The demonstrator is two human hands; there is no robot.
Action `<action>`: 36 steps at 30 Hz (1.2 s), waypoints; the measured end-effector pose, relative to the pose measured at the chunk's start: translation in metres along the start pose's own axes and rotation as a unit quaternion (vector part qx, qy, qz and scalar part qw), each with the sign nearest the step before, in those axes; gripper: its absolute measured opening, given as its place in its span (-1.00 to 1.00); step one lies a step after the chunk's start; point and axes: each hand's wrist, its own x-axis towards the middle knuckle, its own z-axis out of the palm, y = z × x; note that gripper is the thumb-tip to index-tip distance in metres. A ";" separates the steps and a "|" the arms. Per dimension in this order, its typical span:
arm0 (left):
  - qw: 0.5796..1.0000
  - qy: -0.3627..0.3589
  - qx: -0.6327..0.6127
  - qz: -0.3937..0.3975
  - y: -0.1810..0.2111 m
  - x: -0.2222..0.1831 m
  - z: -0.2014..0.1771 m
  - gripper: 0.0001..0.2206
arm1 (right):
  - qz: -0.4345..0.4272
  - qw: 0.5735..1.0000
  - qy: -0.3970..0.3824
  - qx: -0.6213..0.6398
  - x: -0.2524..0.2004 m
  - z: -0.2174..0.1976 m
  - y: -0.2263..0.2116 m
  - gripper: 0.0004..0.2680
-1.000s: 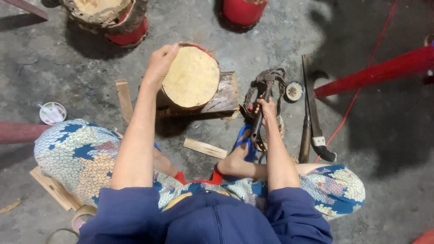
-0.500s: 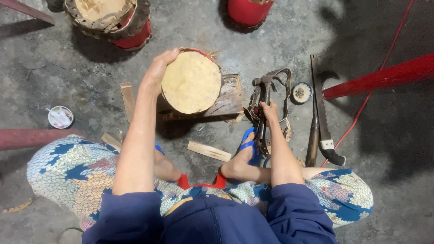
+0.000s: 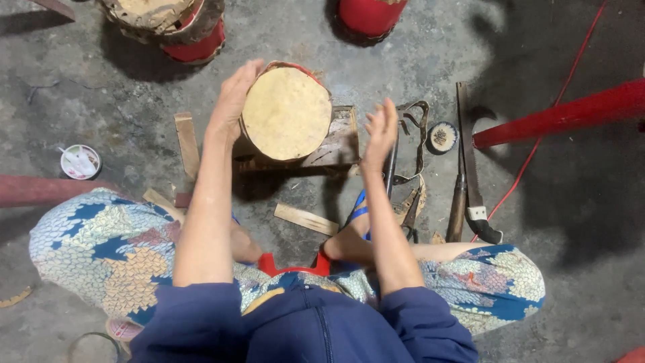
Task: Fitting and securing a drum head onto a wooden drum body using a hammer and metal tools
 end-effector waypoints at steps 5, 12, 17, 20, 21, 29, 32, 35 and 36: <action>0.988 0.076 0.028 0.128 -0.005 -0.036 0.014 -0.41 | -0.145 0.974 -0.169 -0.048 -0.047 0.047 -0.051 -0.45; 0.969 0.127 0.061 0.205 -0.033 -0.020 0.012 -0.60 | -0.144 0.973 -0.159 -0.088 -0.058 0.073 -0.045 -0.51; 0.963 0.135 0.065 0.222 -0.037 -0.016 0.012 -0.61 | -0.140 0.974 -0.148 -0.100 -0.060 0.076 -0.049 -0.51; 0.965 0.130 0.059 0.220 -0.040 -0.009 0.010 -0.62 | -0.149 0.971 -0.149 -0.111 -0.051 0.075 -0.039 -0.54; 0.969 0.125 0.045 0.209 -0.043 -0.006 0.010 -0.64 | -0.153 0.970 -0.155 -0.108 -0.048 0.073 -0.033 -0.56; 0.936 0.155 0.091 0.302 -0.050 -0.039 0.015 -0.60 | -0.069 0.984 -0.150 -0.064 -0.051 0.054 -0.041 -0.48; 0.937 0.188 0.058 0.288 -0.061 -0.049 0.011 -0.57 | -0.028 0.996 -0.079 -0.026 -0.047 0.042 -0.035 -0.51; 0.942 0.215 0.002 0.257 -0.073 -0.052 0.008 -0.59 | -0.005 0.995 0.058 -0.084 -0.025 0.016 0.021 -0.60; 0.943 0.228 -0.032 0.239 -0.076 -0.054 0.006 -0.60 | -0.027 0.974 0.138 -0.177 -0.014 0.006 0.049 -0.65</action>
